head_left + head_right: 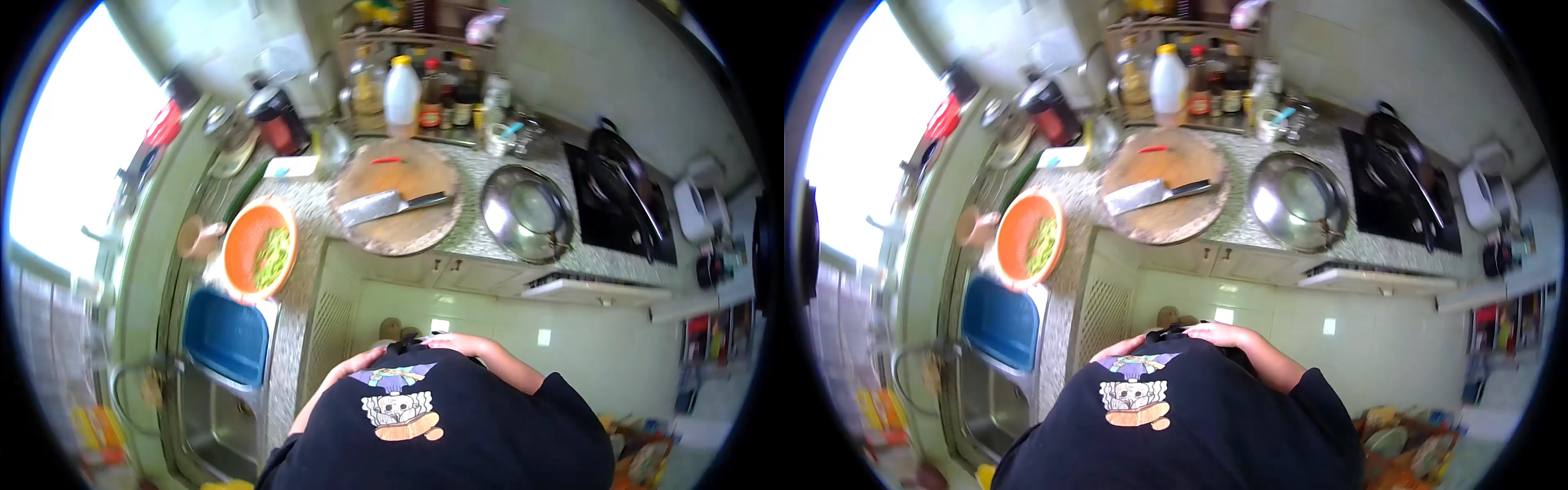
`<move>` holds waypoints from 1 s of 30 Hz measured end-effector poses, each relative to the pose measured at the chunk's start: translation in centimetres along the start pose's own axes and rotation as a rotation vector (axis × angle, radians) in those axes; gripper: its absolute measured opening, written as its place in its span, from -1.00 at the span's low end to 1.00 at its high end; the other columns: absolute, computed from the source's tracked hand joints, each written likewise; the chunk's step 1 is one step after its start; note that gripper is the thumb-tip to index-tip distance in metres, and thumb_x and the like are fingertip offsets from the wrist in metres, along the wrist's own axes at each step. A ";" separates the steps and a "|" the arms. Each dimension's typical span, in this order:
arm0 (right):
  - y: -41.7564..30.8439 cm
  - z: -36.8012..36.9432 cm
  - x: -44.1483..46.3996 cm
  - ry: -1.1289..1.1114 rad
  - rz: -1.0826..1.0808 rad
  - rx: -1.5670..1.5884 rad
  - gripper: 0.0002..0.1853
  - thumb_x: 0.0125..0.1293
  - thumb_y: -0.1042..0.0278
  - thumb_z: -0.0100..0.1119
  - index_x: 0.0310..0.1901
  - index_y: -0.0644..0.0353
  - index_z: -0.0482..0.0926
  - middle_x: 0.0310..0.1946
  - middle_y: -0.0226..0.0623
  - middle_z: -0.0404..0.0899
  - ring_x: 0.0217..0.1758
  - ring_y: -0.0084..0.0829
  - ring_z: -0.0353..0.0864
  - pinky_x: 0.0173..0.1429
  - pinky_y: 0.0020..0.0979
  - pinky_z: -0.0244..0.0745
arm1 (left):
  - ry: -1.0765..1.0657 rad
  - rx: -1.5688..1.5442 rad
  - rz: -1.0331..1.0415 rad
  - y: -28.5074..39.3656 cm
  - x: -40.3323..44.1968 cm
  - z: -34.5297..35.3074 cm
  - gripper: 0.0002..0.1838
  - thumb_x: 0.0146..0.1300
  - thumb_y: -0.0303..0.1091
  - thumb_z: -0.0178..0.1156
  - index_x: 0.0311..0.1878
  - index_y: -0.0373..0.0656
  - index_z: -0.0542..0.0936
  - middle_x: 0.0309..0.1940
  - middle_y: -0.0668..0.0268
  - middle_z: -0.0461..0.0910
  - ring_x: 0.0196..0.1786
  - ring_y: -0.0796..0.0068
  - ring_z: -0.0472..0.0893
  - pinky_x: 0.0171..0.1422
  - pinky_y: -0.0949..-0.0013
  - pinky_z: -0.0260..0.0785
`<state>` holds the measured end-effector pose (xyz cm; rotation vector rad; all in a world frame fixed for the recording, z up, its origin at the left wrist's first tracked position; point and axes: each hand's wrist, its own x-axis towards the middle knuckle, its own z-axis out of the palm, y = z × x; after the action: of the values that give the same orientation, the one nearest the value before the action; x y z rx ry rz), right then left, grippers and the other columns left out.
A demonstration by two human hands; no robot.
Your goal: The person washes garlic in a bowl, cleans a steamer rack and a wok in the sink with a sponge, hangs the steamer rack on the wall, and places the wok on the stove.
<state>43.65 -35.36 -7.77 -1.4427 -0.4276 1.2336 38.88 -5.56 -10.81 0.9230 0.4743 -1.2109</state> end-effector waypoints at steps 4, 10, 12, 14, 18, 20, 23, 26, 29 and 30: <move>-1.6 0.7 -2.3 0.241 0.040 -0.040 -0.52 0.42 0.04 -0.19 0.19 0.20 0.39 0.19 -0.24 0.40 0.26 -0.38 0.31 0.35 -0.41 0.11 | -0.203 0.026 -0.055 5.8 -0.8 2.5 -0.59 0.37 -0.09 -0.03 0.13 -0.16 0.44 0.03 0.26 0.54 0.03 0.45 0.51 0.14 0.37 0.34; 0.8 3.3 -3.0 0.510 0.205 -0.046 -0.60 0.38 0.11 -0.15 0.08 0.16 0.48 0.03 -0.20 0.52 0.10 -0.35 0.46 0.22 -0.38 0.28 | -0.382 1.039 -0.027 9.7 4.1 0.5 -0.62 0.35 -0.12 0.00 0.10 -0.14 0.46 -0.02 0.24 0.56 0.01 0.46 0.52 0.12 0.36 0.36; -0.7 4.8 -5.0 0.623 0.376 -0.078 -0.63 0.32 0.11 -0.11 -0.01 0.13 0.54 -0.05 -0.20 0.57 0.02 -0.31 0.53 0.13 -0.35 0.35 | -0.414 1.315 0.067 10.2 5.9 0.8 -0.63 0.35 -0.13 0.00 0.09 -0.14 0.47 -0.03 0.24 0.57 0.00 0.46 0.53 0.11 0.36 0.36; -1.2 5.8 -7.6 0.773 0.376 -0.147 -0.65 0.31 0.11 -0.08 -0.04 0.10 0.55 -0.09 -0.20 0.58 -0.02 -0.28 0.54 0.08 -0.32 0.39 | -0.348 1.427 0.164 11.5 6.2 3.2 -0.65 0.33 -0.15 0.02 0.07 -0.13 0.48 -0.06 0.23 0.58 -0.02 0.47 0.54 0.08 0.36 0.37; -1.2 7.2 -13.5 1.241 0.132 -0.146 -0.70 0.28 0.18 0.01 -0.07 0.14 0.56 -0.19 -0.17 0.60 -0.11 -0.25 0.57 -0.02 -0.29 0.43 | -0.334 1.382 0.372 16.8 4.7 9.5 -0.72 0.29 -0.26 0.06 0.01 -0.14 0.53 -0.10 0.23 0.59 -0.06 0.45 0.56 0.05 0.40 0.38; -1.9 7.4 -17.8 1.456 0.065 -0.157 -0.74 0.23 0.27 0.10 -0.09 0.15 0.56 -0.21 -0.16 0.59 -0.06 -0.24 0.53 0.02 -0.32 0.40 | -0.401 1.338 0.482 19.4 4.6 13.9 -0.73 0.30 -0.34 0.06 0.01 -0.20 0.53 -0.10 0.26 0.58 -0.02 0.47 0.52 0.10 0.43 0.33; -5.5 8.8 -26.0 1.845 -0.045 -0.493 -0.67 0.14 0.37 0.19 -0.03 0.16 0.51 -0.05 -0.16 0.51 0.10 -0.23 0.42 0.20 -0.28 0.27 | -0.563 1.350 0.848 23.7 0.1 26.1 -0.71 0.32 -0.31 0.02 0.02 -0.23 0.51 0.01 0.23 0.52 0.11 0.39 0.45 0.24 0.33 0.22; -13.4 12.2 -35.5 2.116 -0.129 -0.694 -0.49 0.02 0.55 0.17 0.10 0.23 0.42 0.18 -0.16 0.35 0.31 -0.24 0.25 0.38 -0.28 0.05 | -0.726 1.302 1.502 26.1 -8.1 37.8 -0.51 0.26 0.04 0.00 0.07 -0.14 0.49 0.11 0.06 0.43 0.16 0.07 0.41 0.28 0.09 0.16; -20.1 15.9 -43.2 2.217 -0.397 -1.245 -0.39 0.10 0.23 0.15 0.22 0.18 0.32 0.26 -0.12 0.27 0.38 -0.13 0.15 0.42 -0.12 -0.03 | -0.956 0.469 2.255 24.7 -13.7 46.9 -0.44 0.28 0.12 -0.06 0.28 0.10 0.26 0.27 0.32 0.18 0.28 0.46 0.19 0.30 0.23 0.12; -21.7 17.0 -45.2 2.175 -0.448 -1.461 -0.40 0.10 0.23 0.16 0.21 0.18 0.33 0.25 -0.12 0.28 0.37 -0.13 0.16 0.42 -0.12 -0.02 | -0.988 0.256 2.448 24.1 -16.1 50.0 -0.37 0.29 0.12 -0.05 0.38 0.19 0.15 0.42 0.43 0.02 0.41 0.62 0.06 0.38 0.26 0.07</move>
<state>19.87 -57.10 34.19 -2.5579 0.0735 -1.6892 48.64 -35.05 37.95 0.3569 -1.3902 0.7240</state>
